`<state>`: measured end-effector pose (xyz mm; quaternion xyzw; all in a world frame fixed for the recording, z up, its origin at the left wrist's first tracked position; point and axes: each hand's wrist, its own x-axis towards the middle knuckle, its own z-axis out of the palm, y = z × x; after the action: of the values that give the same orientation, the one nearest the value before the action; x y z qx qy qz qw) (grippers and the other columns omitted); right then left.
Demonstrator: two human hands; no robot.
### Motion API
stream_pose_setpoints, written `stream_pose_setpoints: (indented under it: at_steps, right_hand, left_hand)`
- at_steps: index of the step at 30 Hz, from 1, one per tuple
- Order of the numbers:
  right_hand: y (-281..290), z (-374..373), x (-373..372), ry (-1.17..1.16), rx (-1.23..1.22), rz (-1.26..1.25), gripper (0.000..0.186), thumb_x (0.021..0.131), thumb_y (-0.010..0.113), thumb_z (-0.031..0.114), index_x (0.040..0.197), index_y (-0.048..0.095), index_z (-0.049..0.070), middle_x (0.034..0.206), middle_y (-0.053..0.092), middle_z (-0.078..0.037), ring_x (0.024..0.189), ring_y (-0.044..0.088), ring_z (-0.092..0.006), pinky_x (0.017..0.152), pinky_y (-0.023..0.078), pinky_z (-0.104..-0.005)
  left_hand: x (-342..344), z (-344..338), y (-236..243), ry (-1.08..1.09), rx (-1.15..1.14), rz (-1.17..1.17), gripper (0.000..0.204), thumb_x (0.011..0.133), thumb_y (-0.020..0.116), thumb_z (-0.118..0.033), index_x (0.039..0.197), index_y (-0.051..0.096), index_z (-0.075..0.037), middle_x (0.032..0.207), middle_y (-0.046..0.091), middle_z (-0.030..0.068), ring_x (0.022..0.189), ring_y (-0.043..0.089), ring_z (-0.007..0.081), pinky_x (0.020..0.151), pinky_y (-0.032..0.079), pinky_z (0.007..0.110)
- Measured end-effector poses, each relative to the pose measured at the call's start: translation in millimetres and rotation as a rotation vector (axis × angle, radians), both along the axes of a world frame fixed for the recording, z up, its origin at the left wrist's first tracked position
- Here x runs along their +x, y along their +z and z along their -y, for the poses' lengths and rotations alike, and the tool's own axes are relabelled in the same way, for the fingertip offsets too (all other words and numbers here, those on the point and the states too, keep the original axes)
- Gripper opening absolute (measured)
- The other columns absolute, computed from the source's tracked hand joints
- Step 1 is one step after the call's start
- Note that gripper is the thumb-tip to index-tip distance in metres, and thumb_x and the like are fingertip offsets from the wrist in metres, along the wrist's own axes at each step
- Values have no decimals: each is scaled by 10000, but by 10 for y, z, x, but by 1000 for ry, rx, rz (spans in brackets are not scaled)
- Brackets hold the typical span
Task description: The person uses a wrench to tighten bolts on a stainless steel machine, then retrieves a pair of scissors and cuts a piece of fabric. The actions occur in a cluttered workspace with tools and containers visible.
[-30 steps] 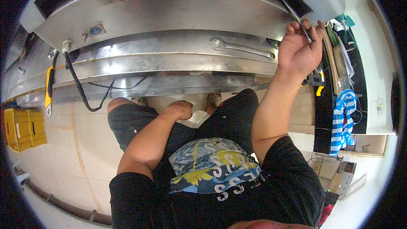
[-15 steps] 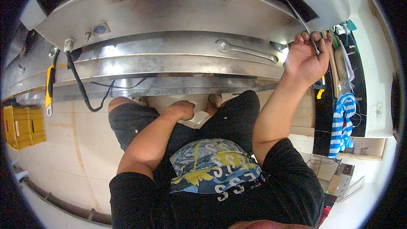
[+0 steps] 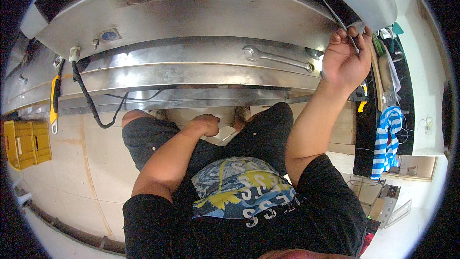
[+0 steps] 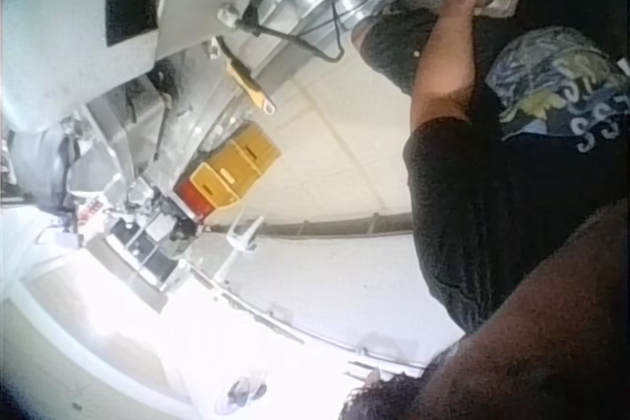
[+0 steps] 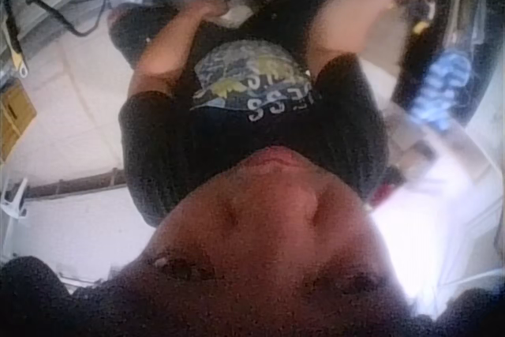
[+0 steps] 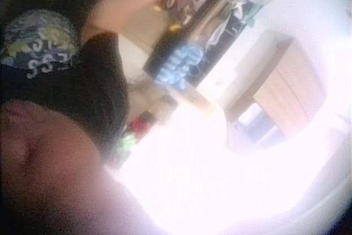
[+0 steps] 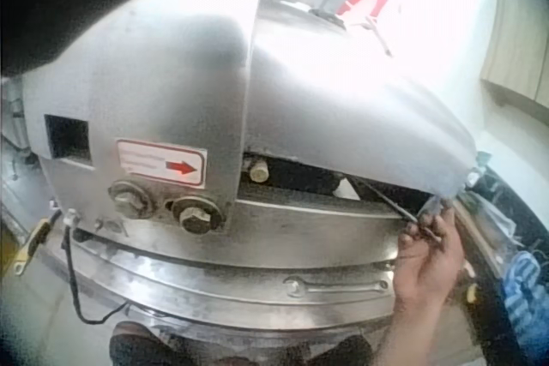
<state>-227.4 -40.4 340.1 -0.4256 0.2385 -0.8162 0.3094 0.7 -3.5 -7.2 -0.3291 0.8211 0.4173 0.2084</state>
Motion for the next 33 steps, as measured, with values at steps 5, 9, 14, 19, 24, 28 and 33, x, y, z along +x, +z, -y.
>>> stream_pose_setpoints:
  at_steps: [5, 9, 14, 19, 24, 28, 33]
  right_hand:
    - [-86, -129, 883, -301, -34, -205, 317, 908, 586, 57, 1223, 547, 69, 929, 647, -108, 819, 611, -214, 704, 499, -324]
    - [-113, -64, 1515, -551, -139, -1076, 195, 836, 702, -17, 1020, 683, 46, 884, 683, -80, 756, 650, -157, 658, 526, -255]
    - [-80, -291, 1452, -280, -129, -491, 224, 891, 625, 36, 1115, 616, 42, 799, 639, -89, 662, 601, -180, 602, 536, -310]
    - [-80, -355, 437, -27, -186, -103, 339, 920, 547, 116, 1257, 510, 128, 829, 583, -80, 736, 541, -203, 670, 490, -373]
    - [-123, -210, 41, 7, -107, 19, 317, 914, 544, 107, 1224, 540, 172, 821, 550, -65, 767, 503, -207, 713, 426, -358]
    - [-120, -109, -6, 70, -104, 20, 302, 905, 538, 97, 1197, 551, 174, 838, 551, -74, 786, 505, -220, 730, 422, -353]
    - [-124, -45, -48, 105, -93, 23, 340, 904, 538, 102, 1235, 519, 179, 844, 558, -76, 792, 511, -229, 733, 428, -366]
  left_hand:
    - [-19, 9, 28, -43, -25, 0, 496, 828, 539, -141, 1312, 623, -67, 1315, 620, 209, 1211, 606, 349, 1019, 482, 443]
    - [13, 18, 40, -35, -5, 22, 509, 828, 534, -150, 1323, 613, -61, 1333, 608, 210, 1227, 595, 354, 1033, 473, 445]
    - [99, 11, 25, 58, -4, 1, 521, 830, 532, -152, 1340, 602, -75, 1362, 587, 206, 1255, 574, 355, 1050, 462, 442]
    - [57, 10, 14, 25, -16, -7, 518, 831, 535, -151, 1340, 603, -84, 1361, 589, 204, 1256, 573, 354, 1049, 462, 443]
    - [63, 3, 95, 3, 11, -8, 528, 827, 531, -142, 1348, 593, -78, 1366, 585, 205, 1263, 569, 348, 1050, 461, 443]
    - [30, -7, 37, -2, -8, -24, 530, 823, 530, -131, 1346, 592, -68, 1365, 586, 205, 1266, 568, 343, 1055, 458, 437]
    - [50, -8, 85, 2, -8, -3, 517, 821, 533, -124, 1329, 602, -53, 1354, 593, 212, 1256, 575, 348, 1052, 458, 436]
